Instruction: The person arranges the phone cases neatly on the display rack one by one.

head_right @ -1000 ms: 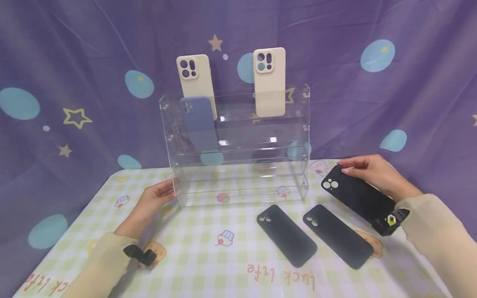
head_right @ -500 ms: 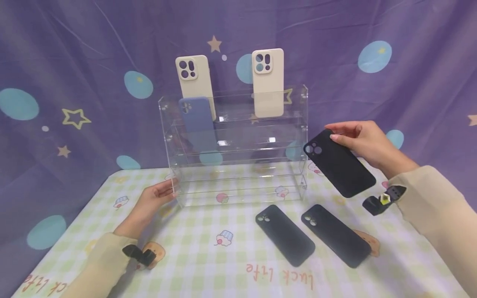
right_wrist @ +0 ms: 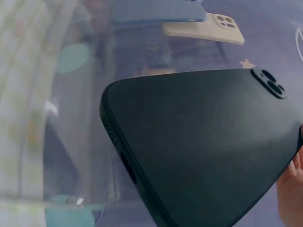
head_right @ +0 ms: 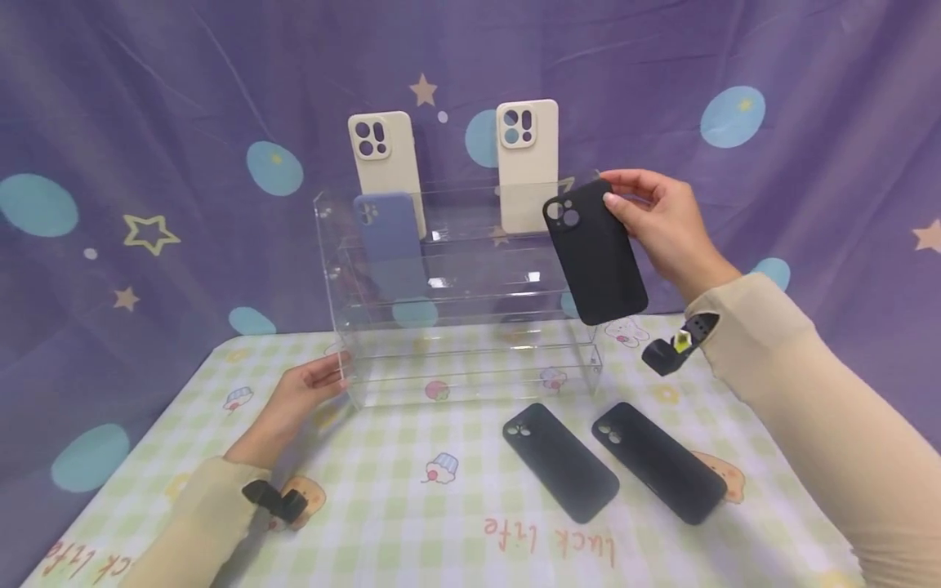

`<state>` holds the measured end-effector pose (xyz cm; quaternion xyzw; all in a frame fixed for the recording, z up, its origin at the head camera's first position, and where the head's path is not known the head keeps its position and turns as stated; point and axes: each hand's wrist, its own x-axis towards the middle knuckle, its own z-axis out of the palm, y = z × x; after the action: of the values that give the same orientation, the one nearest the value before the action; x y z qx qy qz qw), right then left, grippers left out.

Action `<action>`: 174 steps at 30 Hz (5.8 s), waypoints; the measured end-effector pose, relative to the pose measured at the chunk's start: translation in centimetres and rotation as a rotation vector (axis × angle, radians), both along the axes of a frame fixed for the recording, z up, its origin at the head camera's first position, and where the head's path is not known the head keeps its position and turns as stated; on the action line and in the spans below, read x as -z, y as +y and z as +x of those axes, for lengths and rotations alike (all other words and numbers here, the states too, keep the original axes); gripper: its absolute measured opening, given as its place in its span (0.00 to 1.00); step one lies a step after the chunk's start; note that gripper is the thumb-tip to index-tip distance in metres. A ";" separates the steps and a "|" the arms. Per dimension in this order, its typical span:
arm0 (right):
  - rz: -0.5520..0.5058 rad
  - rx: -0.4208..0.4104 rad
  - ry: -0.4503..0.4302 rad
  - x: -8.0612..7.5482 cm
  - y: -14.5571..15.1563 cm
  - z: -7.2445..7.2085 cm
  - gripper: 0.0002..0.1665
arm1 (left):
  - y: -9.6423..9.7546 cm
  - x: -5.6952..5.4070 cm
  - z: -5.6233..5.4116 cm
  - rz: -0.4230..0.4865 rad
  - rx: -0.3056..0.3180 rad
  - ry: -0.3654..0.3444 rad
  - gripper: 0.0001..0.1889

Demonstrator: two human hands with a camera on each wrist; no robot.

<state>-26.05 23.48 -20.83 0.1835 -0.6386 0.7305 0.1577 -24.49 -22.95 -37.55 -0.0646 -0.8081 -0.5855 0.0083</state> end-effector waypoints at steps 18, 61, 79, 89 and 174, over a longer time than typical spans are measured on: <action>-0.501 0.024 0.052 -3.5 -4.0 -5.6 0.14 | 0.0 0.2 -0.1 0.025 -0.001 -0.019 0.26; -0.612 0.201 -0.041 -0.5 -6.6 -6.2 0.08 | 0.1 0.2 0.3 0.036 0.009 -0.026 0.26; -0.258 0.272 -0.228 2.0 -6.0 -5.3 0.08 | -0.1 0.5 0.3 0.071 0.008 -0.021 0.27; -0.221 0.323 -0.233 2.3 -6.0 -5.1 0.05 | -0.3 0.9 0.0 0.086 0.014 -0.025 0.27; 0.851 -0.357 -0.116 22.0 7.8 5.7 0.37 | 0.0 0.9 0.1 0.097 -0.014 -0.041 0.25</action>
<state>-20.36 31.26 -42.84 0.2977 -0.8478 0.4284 -0.0957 -24.39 -22.95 -38.47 -0.0464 -0.7793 -0.6249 -0.0009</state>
